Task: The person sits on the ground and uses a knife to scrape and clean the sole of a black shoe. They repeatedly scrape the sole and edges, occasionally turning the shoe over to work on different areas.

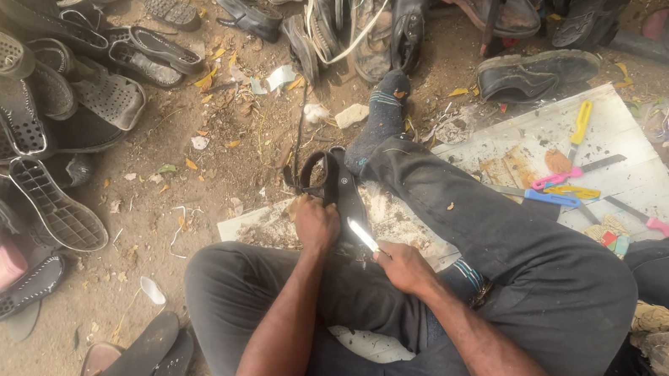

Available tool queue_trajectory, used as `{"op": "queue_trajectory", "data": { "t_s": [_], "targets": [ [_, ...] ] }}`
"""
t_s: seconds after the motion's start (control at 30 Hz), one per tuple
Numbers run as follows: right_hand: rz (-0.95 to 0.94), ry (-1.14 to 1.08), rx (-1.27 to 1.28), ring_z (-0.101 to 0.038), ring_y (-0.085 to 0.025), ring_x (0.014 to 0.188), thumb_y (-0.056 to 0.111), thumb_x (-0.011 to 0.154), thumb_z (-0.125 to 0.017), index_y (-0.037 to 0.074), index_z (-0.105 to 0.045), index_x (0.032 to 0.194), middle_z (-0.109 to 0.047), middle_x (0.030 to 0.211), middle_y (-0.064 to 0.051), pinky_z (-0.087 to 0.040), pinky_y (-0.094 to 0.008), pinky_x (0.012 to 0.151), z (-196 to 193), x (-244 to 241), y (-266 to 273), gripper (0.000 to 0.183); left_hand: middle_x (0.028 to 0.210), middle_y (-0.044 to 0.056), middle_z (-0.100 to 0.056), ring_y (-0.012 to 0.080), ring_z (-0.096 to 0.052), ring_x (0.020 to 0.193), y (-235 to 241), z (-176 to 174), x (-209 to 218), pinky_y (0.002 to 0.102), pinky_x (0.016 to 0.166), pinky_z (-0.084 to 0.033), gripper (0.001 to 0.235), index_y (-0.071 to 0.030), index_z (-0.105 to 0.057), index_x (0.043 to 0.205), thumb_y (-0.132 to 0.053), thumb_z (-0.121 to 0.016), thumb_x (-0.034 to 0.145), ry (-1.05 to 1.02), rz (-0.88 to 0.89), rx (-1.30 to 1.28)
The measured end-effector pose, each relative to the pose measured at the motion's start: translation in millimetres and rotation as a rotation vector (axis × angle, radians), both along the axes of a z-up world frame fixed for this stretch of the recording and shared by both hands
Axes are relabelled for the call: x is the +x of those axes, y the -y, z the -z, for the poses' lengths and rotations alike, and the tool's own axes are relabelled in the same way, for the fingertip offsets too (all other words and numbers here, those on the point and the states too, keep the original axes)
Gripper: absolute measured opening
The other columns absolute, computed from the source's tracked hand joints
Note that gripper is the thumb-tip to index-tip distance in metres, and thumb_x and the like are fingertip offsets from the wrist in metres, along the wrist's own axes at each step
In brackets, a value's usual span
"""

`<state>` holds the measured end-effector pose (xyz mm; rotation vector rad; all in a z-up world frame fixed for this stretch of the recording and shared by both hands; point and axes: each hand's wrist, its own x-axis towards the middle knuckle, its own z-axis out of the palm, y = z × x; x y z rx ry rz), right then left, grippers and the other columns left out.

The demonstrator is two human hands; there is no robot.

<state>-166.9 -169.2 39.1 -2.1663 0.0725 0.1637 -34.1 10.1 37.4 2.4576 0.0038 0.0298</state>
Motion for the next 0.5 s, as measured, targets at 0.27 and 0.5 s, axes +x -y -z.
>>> {"op": "queue_trajectory", "data": {
  "t_s": [0.27,0.5],
  "targets": [
    [-0.037,-0.229,-0.215,-0.074,-0.037,0.079,0.033,0.105,-0.05,0.01,-0.058,0.131,-0.073,0.081,-0.022,-0.055,-0.049,0.076,-40.1,22.1,-19.9,0.036,0.101,0.019,-0.066,0.0371,-0.065,0.095,10.6,-23.9,-1.9,0.05,0.083,-0.051,0.041,0.002,-0.076,0.094,-0.039,-0.075,0.091,-0.076,-0.144,-0.055],
    [0.029,-0.198,0.156,-0.07,-0.04,0.081,0.031,0.103,-0.057,0.009,-0.069,0.131,-0.071,0.083,-0.022,-0.053,-0.049,0.073,-0.4,27.9,0.7,0.037,0.115,0.02,-0.061,0.0334,-0.068,0.099,-4.0,-1.5,-0.9,0.043,0.091,-0.055,0.03,0.0,-0.075,0.102,-0.023,-0.072,0.083,-0.11,0.177,-0.268]
  ]
}}
